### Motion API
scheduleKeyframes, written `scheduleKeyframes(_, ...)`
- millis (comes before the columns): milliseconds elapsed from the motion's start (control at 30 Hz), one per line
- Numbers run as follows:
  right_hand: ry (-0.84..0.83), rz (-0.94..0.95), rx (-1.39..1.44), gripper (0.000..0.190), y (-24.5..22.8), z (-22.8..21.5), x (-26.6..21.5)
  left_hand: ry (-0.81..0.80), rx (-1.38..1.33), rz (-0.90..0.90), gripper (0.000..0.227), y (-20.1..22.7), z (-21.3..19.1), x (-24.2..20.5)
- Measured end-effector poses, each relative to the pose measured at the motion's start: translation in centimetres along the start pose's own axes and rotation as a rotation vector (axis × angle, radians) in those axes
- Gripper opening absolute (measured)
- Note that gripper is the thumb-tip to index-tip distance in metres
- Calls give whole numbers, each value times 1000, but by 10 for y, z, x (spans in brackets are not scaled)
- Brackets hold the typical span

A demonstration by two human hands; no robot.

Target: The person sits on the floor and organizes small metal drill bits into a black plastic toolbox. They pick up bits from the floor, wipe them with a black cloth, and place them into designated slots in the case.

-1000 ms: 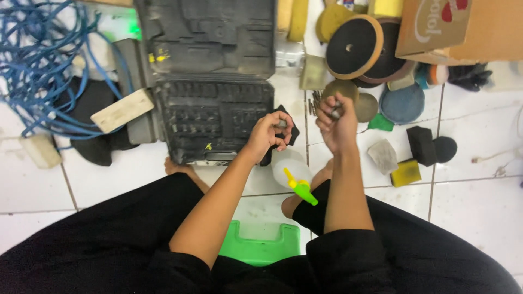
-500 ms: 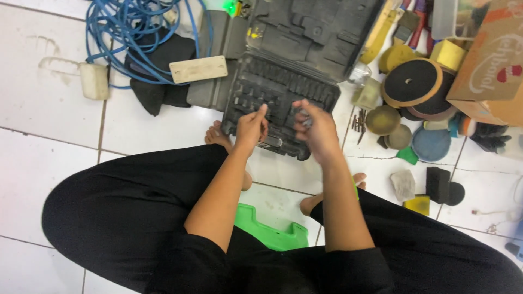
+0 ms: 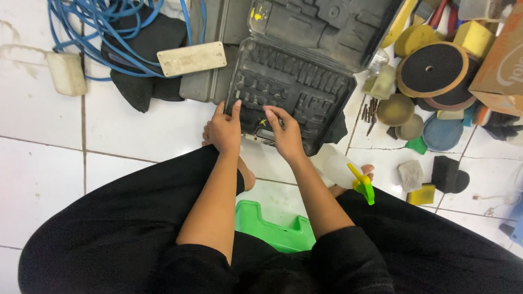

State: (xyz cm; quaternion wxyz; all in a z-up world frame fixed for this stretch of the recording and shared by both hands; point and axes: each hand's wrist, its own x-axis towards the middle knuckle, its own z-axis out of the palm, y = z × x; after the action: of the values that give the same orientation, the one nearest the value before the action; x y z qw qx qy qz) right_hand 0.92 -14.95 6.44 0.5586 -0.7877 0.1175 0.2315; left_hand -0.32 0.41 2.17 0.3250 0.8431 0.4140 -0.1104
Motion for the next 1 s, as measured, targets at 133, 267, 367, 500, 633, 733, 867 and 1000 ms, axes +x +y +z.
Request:
scheduleKeyframes(133,3,-118,-290,34,-10,18,13,95,96,13,53,2,6,0)
scheduleKeyframes(267,45,-380,-693,30,-5,35,33,164,20,43,57,15,1,-8)
scheduleKeyframes(367,119,-560,-811,28,1,43,46,154,-99,-13,55,27,-8,-9)
scheduleKeyframes(500,224,-705,-899,27,11,44,52,177,-180,-68,45,30,-9,-8)
scheduleKeyframes(633,250,-698,-926,40,18,45,53,121,-211,-72,48,28,-2,-9)
scheduleKeyframes(733,186,-627,-737,65,21,41,50,113,-199,-82,49,24,8,-7)
scheduleKeyframes(867,189,-573,-611,62,31,36,49,94,-290,-63,64,12,32,0)
scheduleKeyframes(1000,201,-527,-630,47,41,38,53,134,-158,-30,63,52,-25,-21)
